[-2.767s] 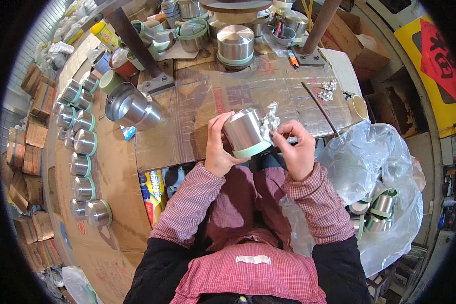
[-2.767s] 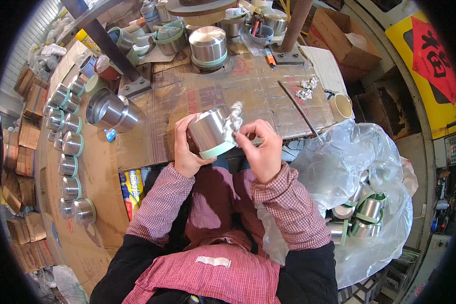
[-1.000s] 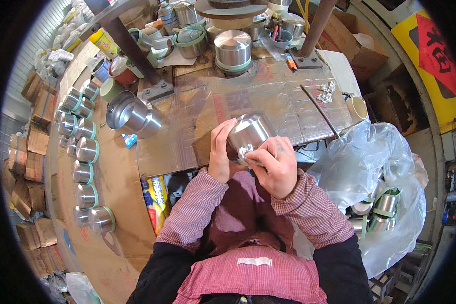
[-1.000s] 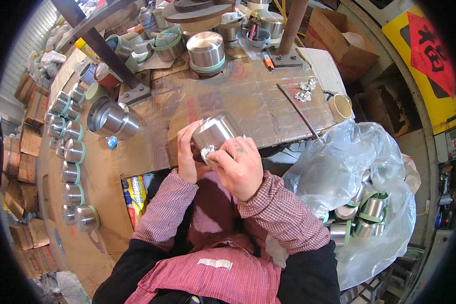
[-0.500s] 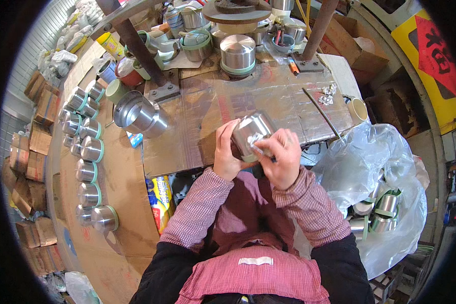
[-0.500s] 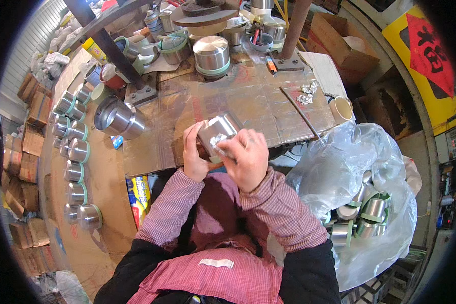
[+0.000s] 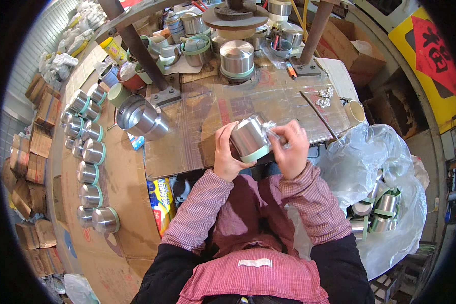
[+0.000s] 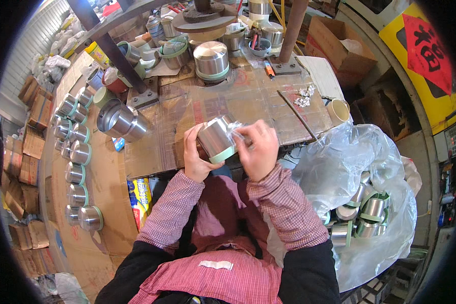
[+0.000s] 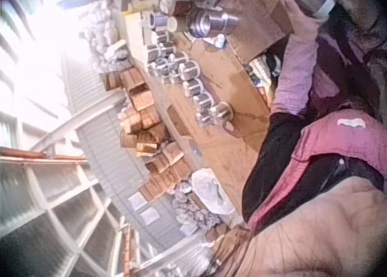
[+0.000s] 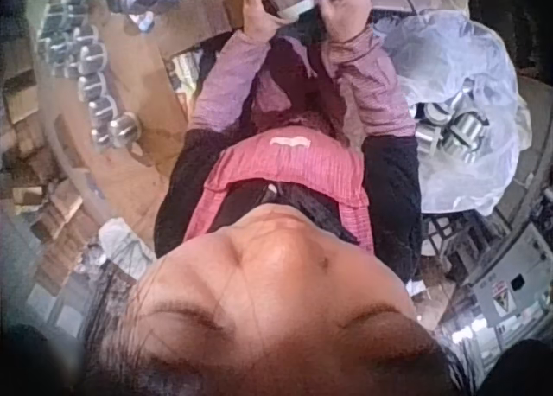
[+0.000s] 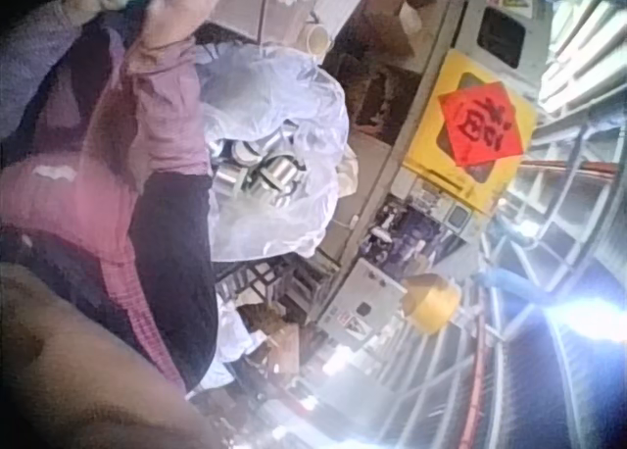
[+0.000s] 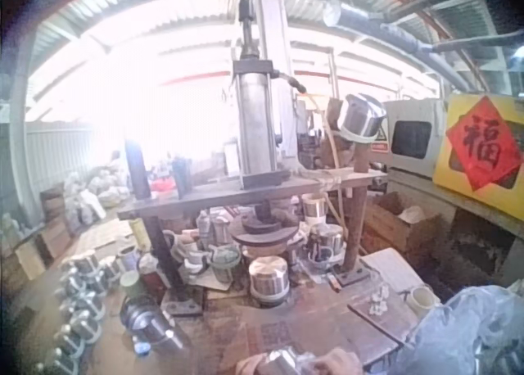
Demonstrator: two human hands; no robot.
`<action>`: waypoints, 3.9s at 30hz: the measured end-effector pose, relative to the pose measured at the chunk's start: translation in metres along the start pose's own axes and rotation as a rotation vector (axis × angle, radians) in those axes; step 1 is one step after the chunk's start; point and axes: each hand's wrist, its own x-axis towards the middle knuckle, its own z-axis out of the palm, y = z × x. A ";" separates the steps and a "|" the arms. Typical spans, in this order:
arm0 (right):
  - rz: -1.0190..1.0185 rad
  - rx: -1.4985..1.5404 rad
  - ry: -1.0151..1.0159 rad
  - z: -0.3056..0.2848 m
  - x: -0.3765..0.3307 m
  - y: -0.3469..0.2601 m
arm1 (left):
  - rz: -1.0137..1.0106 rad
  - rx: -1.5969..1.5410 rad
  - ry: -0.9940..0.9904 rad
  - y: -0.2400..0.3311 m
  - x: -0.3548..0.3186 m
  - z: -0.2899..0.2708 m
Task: The person repeatedly picks up small metal cups and green rings, presses the rings onto the cup rims, and places the assembled units into a plastic bag. The person also occasionally wipes the rim of a cup with a cloth before assembly.
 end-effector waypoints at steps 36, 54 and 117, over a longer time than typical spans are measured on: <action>-0.042 0.692 -0.820 -0.068 0.024 0.002 | -0.058 -0.083 0.031 0.005 0.002 -0.001; -0.151 -0.189 -0.482 -0.047 0.038 -0.012 | 0.006 -0.054 0.042 -0.002 -0.001 0.003; 0.484 -0.977 0.071 -0.339 -0.206 0.111 | -0.199 0.209 -0.162 0.100 -0.132 -0.149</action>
